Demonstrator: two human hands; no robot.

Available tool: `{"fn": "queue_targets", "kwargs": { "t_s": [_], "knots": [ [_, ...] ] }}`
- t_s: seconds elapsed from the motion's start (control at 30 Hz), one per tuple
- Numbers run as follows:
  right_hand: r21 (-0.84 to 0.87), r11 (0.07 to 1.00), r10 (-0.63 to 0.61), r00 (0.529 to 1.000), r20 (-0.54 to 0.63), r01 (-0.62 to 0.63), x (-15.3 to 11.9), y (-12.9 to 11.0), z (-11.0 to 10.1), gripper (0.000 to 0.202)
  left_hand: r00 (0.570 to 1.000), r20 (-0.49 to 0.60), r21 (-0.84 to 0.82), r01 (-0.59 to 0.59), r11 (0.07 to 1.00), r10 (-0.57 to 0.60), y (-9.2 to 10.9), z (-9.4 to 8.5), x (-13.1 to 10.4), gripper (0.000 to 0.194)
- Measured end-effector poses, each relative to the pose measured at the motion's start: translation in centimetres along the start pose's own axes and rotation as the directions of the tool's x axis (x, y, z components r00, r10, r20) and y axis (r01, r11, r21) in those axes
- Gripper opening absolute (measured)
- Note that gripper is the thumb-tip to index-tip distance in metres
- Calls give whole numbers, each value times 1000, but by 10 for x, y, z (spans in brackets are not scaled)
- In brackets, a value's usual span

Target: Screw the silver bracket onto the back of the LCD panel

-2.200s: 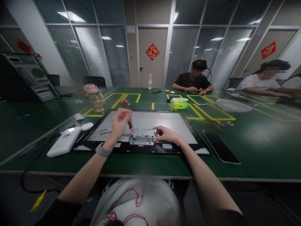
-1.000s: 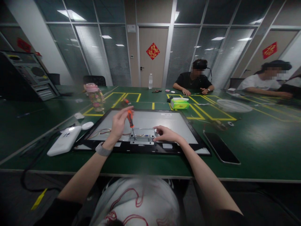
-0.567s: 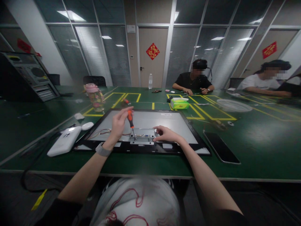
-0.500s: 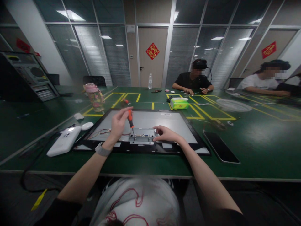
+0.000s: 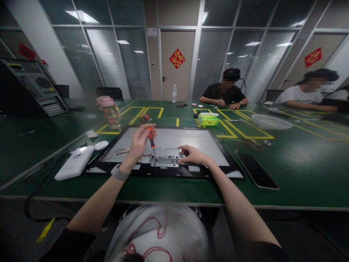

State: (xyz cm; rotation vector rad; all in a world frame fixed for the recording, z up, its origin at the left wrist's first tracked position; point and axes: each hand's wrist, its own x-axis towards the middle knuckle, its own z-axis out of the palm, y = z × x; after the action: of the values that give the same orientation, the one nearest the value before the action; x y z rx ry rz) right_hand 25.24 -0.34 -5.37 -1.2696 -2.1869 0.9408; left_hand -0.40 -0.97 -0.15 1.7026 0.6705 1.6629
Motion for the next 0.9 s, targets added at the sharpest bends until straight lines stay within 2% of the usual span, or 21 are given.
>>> {"fn": "queue_targets", "kwargs": {
  "t_s": [0.07, 0.23, 0.43, 0.6, 0.8, 0.9],
  "knots": [
    [-8, 1000, 1, 1000, 3, -1, 0, -1, -1, 72, 1000, -8, -9, -1, 1000, 1, 1, 0, 0, 25],
    [-23, 1000, 1, 1000, 2, -1, -1, -3, -1, 72, 993, -71, 131, -85, 988, 94, 4, 0, 0, 17],
    [-8, 1000, -3, 1000, -5, 3, 1, 2, 0, 71, 1000, -24, -91, 6, 996, -8, -3, -1, 2, 33],
    [-11, 1000, -2, 1000, 9, 2, 1, 1, -1, 70, 999, -47, 51, -21, 999, 23, 1, 0, 1, 25],
    [-19, 1000, 0, 1000, 14, 0, 0, -1, -2, 70, 999, 16, -138, 30, 990, -28, -4, -1, 1, 30],
    [-22, 1000, -3, 1000, 8, 3, 0, -1, -2, 71, 1000, -7, -94, 16, 995, -17, -4, -1, 1, 29]
  ]
}}
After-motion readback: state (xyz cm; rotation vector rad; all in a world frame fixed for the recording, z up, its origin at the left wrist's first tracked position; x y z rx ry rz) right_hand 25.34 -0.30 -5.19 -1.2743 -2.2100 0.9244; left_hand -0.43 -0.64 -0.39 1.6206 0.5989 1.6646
